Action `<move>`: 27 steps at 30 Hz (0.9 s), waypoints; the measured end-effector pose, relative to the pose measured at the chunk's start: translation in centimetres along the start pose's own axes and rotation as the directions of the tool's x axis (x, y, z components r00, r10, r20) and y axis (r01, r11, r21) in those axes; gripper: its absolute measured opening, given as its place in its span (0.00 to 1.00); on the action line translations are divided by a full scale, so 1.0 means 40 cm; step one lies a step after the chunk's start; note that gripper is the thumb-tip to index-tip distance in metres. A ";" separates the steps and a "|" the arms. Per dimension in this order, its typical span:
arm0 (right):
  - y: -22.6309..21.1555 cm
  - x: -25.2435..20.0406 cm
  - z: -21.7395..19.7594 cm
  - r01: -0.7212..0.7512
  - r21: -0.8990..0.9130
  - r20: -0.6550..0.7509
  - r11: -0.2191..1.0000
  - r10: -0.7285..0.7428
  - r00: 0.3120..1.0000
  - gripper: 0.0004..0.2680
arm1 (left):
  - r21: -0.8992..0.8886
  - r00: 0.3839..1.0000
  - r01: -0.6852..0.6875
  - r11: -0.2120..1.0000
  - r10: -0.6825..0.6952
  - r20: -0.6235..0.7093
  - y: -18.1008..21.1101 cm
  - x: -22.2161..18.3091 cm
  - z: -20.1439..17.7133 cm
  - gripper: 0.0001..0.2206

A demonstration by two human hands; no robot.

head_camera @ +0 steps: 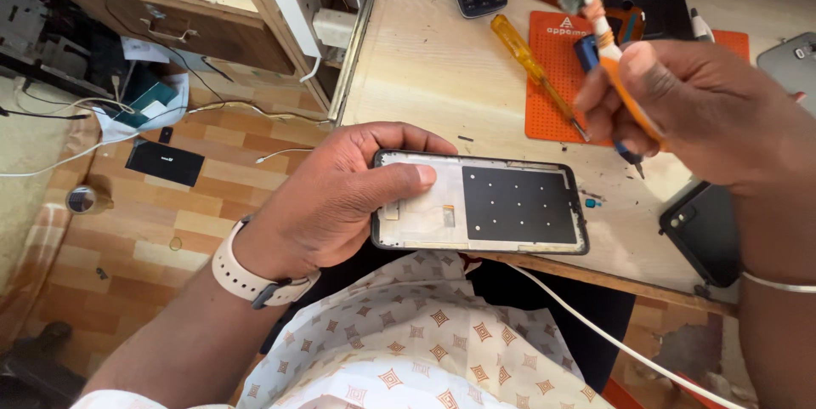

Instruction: The person cleans the back of a disassembled smartphone with a toothbrush and then uses a blue precision screwdriver to remove screws from the device's internal frame.

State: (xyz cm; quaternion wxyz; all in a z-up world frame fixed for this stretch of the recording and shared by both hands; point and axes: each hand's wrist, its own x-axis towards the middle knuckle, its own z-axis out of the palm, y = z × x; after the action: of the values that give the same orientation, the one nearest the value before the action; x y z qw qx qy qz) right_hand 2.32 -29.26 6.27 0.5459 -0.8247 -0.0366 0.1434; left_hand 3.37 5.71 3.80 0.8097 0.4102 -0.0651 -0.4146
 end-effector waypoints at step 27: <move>-0.140 -0.027 0.124 0.223 -0.701 0.179 0.678 -0.137 0.974 0.18 | 0.814 0.956 -0.189 0.549 0.293 0.024 -0.007 -0.096 0.020 0.38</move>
State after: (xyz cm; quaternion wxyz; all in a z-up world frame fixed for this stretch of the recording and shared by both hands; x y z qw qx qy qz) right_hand 0.47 -22.83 9.80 0.1901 -0.9548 -0.2009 0.1092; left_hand 0.35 7.91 5.03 0.5851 0.7433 -0.2555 -0.1998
